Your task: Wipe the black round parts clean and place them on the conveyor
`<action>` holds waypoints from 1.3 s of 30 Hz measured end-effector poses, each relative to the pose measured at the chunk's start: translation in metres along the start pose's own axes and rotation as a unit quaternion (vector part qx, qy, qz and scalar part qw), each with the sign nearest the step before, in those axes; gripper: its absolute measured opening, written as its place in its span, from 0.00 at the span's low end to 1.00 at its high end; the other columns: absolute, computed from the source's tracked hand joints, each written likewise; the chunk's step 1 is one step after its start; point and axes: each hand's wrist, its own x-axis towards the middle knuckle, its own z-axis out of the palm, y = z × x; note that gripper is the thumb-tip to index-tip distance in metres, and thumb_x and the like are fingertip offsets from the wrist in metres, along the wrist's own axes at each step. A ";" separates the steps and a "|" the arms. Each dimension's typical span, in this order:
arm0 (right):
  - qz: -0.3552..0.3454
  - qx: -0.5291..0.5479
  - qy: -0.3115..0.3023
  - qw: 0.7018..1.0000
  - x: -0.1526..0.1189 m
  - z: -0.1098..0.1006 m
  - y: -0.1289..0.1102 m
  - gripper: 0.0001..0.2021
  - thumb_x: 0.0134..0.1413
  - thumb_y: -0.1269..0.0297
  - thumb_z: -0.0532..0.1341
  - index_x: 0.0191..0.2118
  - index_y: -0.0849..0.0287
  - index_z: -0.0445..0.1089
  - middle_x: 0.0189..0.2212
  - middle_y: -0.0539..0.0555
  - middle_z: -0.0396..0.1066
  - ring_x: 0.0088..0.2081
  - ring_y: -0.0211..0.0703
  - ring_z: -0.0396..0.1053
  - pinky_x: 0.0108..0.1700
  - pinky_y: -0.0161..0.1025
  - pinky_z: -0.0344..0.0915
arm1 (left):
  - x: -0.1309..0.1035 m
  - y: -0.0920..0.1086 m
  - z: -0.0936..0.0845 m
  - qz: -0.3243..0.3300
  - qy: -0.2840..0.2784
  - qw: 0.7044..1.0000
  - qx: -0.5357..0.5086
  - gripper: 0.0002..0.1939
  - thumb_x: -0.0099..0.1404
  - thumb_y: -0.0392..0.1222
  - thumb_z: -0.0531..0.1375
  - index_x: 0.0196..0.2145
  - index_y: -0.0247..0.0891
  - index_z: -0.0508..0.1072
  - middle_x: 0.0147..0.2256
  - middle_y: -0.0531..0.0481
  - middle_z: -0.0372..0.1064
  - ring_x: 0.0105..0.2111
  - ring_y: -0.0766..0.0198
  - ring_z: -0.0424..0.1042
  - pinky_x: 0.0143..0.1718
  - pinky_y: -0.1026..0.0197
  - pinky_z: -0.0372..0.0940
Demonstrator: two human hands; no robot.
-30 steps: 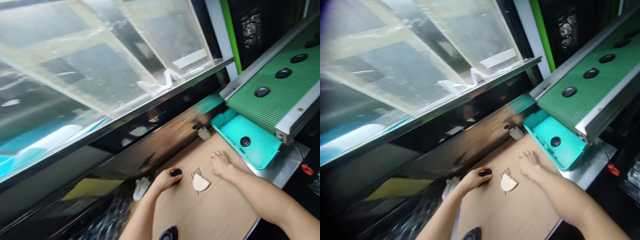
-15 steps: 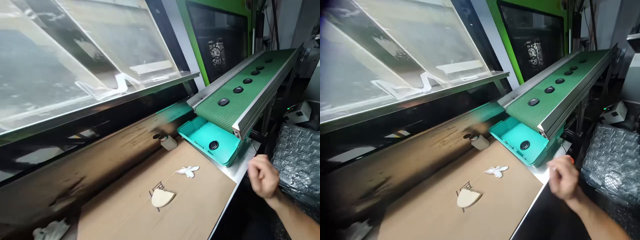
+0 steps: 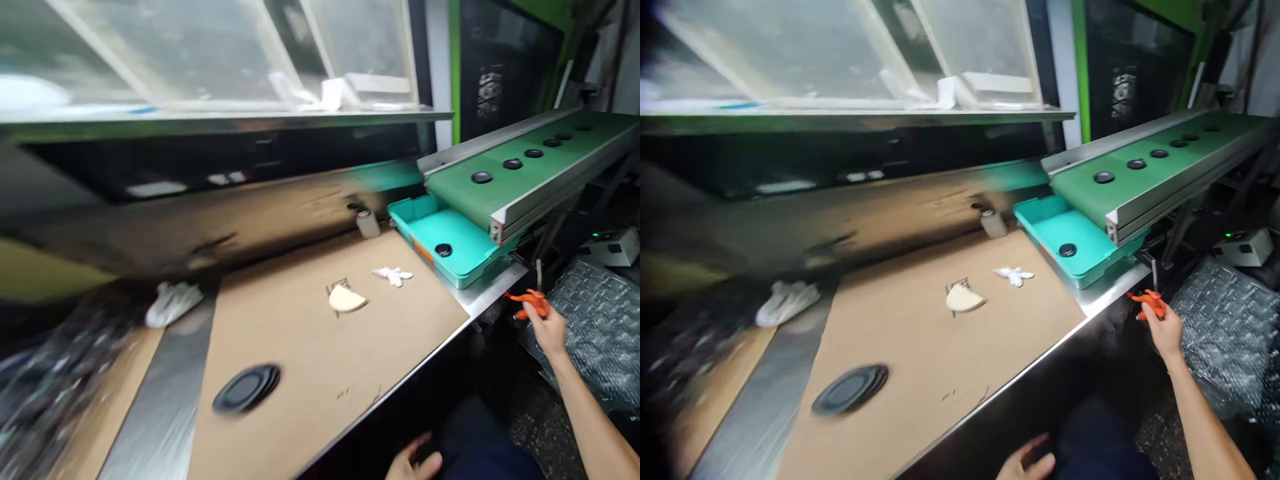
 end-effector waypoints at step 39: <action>-0.111 -0.462 -0.643 0.601 -0.205 0.041 -0.078 0.20 0.69 0.50 0.51 0.35 0.57 0.72 0.33 0.56 0.76 0.35 0.48 0.74 0.36 0.38 0.55 | -0.005 -0.009 -0.004 0.037 0.058 0.868 -0.492 0.29 0.63 0.51 0.68 0.55 0.29 0.69 0.44 0.35 0.75 0.36 0.53 0.79 0.42 0.49 0.76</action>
